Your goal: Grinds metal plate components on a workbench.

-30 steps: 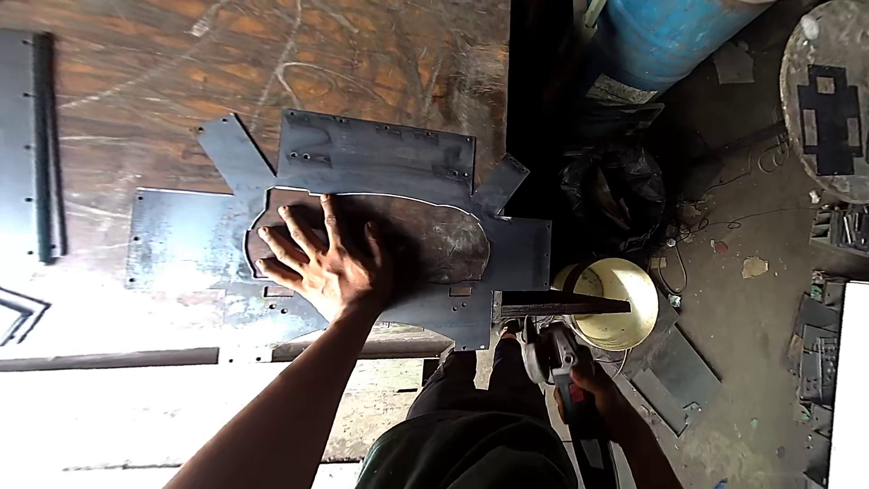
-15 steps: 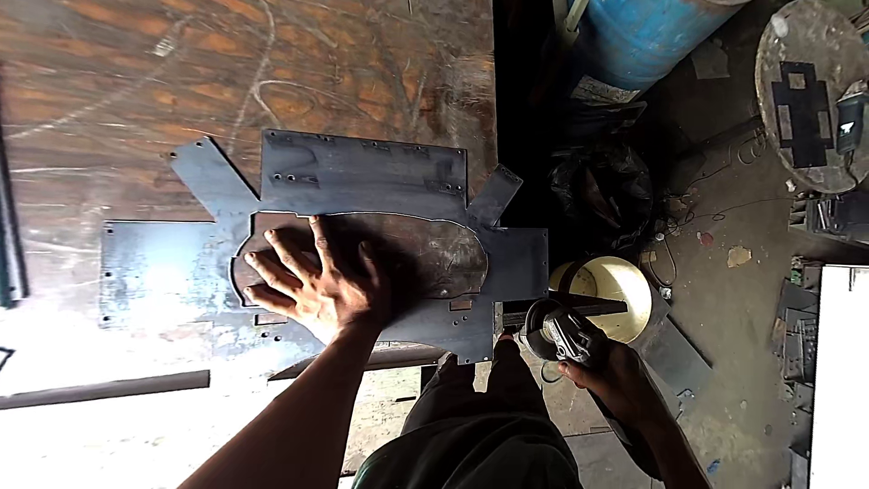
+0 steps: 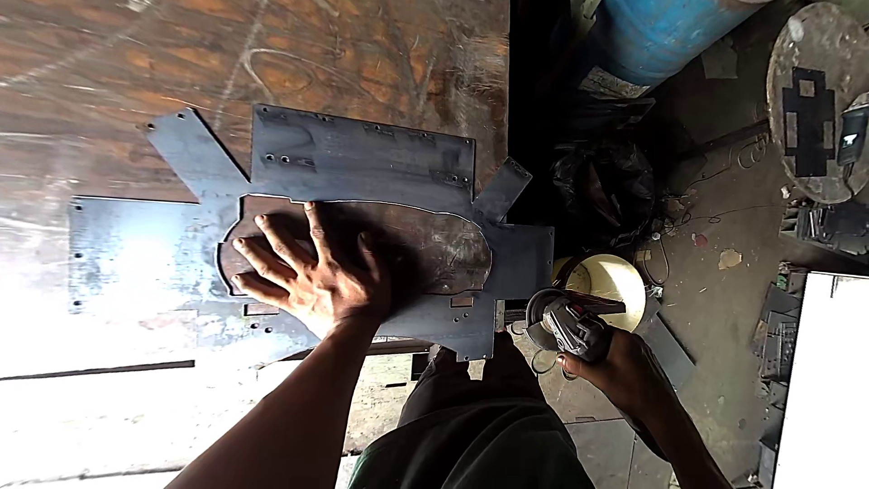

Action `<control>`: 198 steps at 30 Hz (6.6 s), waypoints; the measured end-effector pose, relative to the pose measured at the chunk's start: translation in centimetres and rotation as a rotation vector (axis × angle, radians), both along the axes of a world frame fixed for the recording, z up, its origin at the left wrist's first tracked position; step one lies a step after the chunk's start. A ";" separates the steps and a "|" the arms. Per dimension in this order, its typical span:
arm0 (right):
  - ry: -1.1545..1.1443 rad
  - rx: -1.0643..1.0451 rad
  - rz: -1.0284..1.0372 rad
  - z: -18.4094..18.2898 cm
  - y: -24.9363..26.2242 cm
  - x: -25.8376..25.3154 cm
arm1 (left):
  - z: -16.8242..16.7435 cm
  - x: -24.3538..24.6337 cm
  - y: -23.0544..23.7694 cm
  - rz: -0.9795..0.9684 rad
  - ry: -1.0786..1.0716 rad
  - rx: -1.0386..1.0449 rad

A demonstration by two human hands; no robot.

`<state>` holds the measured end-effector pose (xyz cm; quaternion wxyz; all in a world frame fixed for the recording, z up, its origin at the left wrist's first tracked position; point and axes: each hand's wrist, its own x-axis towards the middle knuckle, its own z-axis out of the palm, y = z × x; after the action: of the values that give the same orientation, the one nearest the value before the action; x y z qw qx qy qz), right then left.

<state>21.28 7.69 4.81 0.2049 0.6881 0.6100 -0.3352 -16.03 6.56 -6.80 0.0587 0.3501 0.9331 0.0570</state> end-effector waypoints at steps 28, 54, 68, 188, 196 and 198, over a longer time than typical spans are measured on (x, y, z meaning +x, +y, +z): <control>-0.027 0.087 0.058 -0.4 6.2 -0.3 | -0.6 0.1 -0.1 0.016 0.035 0.018; -0.145 -0.149 0.329 1.5 9.0 -0.9 | -0.8 -0.3 -0.1 0.008 0.018 0.021; -0.096 -0.063 0.294 0.9 12.9 -1.0 | -0.7 -0.4 -0.2 0.005 0.021 0.036; 1.074 -0.682 -0.848 -8.1 1.3 9.0 | -1.0 1.5 -1.3 -0.266 0.002 0.129; 0.992 -0.657 -0.886 -6.8 -6.8 13.2 | -0.8 1.6 -1.6 -0.290 -0.022 0.162; 1.053 -0.665 -0.902 -6.5 -7.7 14.2 | -1.0 1.6 -1.6 -0.287 -0.019 0.164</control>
<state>35.46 -0.05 -1.69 -0.0728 0.5222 0.1544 -0.8355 -14.41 4.93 -7.82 0.0465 0.4831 0.8650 0.1271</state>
